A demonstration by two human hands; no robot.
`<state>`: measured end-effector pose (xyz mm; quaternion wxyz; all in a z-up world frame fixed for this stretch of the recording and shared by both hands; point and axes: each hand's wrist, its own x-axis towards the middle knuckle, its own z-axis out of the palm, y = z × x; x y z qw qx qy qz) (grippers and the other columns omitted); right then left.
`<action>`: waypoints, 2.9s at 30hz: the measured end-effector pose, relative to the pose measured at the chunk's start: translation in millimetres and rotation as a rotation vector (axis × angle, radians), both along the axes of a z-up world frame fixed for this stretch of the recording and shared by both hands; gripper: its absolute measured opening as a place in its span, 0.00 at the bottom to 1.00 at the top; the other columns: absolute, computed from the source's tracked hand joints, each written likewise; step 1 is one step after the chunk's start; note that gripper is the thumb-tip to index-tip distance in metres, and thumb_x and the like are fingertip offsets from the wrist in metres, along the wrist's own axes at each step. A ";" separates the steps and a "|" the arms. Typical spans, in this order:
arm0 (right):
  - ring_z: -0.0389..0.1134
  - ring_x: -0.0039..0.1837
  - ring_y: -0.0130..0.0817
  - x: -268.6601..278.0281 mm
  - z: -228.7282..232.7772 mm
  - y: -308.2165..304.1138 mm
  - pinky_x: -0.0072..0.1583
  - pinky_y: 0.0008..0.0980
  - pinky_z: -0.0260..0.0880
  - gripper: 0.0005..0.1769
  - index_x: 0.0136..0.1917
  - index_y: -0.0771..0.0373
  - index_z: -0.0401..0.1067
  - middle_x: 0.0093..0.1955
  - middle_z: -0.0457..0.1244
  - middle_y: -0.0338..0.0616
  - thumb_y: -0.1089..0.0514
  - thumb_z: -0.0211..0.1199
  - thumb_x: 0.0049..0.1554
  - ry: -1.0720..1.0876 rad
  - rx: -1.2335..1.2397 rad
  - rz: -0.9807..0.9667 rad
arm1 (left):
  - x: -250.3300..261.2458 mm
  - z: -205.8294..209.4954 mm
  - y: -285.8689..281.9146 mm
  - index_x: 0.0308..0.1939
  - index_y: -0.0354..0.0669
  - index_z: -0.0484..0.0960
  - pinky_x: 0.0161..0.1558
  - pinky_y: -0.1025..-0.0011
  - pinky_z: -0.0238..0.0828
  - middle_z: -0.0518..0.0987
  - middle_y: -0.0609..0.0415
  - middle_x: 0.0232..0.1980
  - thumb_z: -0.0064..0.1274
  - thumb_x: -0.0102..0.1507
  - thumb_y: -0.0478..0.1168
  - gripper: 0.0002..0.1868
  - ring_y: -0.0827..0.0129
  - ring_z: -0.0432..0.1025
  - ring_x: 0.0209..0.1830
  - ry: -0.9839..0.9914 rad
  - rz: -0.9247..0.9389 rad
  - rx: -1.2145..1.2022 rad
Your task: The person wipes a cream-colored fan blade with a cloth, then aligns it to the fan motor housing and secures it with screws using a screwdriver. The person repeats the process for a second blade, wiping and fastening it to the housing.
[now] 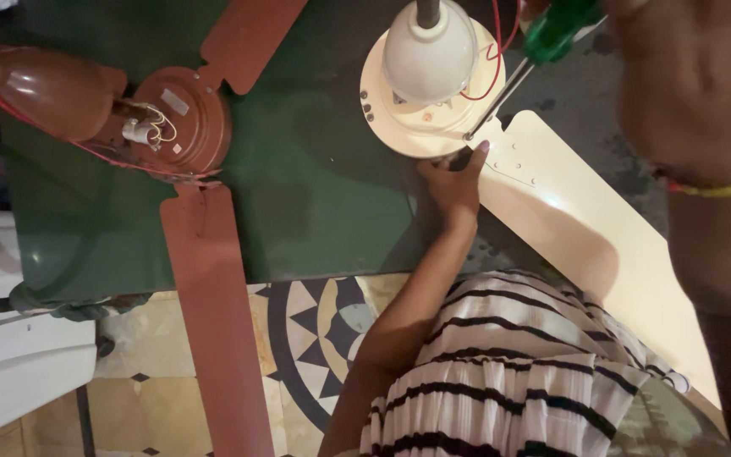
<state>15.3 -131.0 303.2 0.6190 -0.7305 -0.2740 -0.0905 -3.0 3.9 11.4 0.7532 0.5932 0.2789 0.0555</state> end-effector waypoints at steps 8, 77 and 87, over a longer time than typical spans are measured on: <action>0.69 0.54 0.35 -11.9 40.5 38.7 0.56 0.29 0.70 0.20 0.66 0.68 0.61 0.61 0.61 0.55 0.66 0.69 0.69 -0.288 -0.305 -0.184 | -39.5 41.2 33.9 0.47 0.35 0.73 0.40 0.65 0.76 0.81 0.47 0.35 0.67 0.61 0.43 0.21 0.63 0.77 0.34 -0.054 -0.188 0.351; 0.69 0.58 0.46 -35.4 49.6 29.8 0.58 0.40 0.70 0.36 0.69 0.61 0.59 0.59 0.64 0.53 0.62 0.73 0.52 -0.404 -0.320 -0.132 | 15.1 99.0 68.6 0.46 0.38 0.83 0.45 0.69 0.79 0.85 0.49 0.46 0.58 0.63 0.32 0.08 0.60 0.82 0.44 -0.627 -0.459 0.679; 0.69 0.57 0.41 -37.7 37.6 31.6 0.58 0.36 0.70 0.37 0.69 0.62 0.61 0.56 0.65 0.49 0.61 0.78 0.53 -0.306 -0.308 -0.163 | 15.1 91.2 69.6 0.48 0.38 0.82 0.46 0.67 0.80 0.83 0.47 0.46 0.57 0.64 0.32 0.09 0.57 0.81 0.45 -0.656 -0.470 0.556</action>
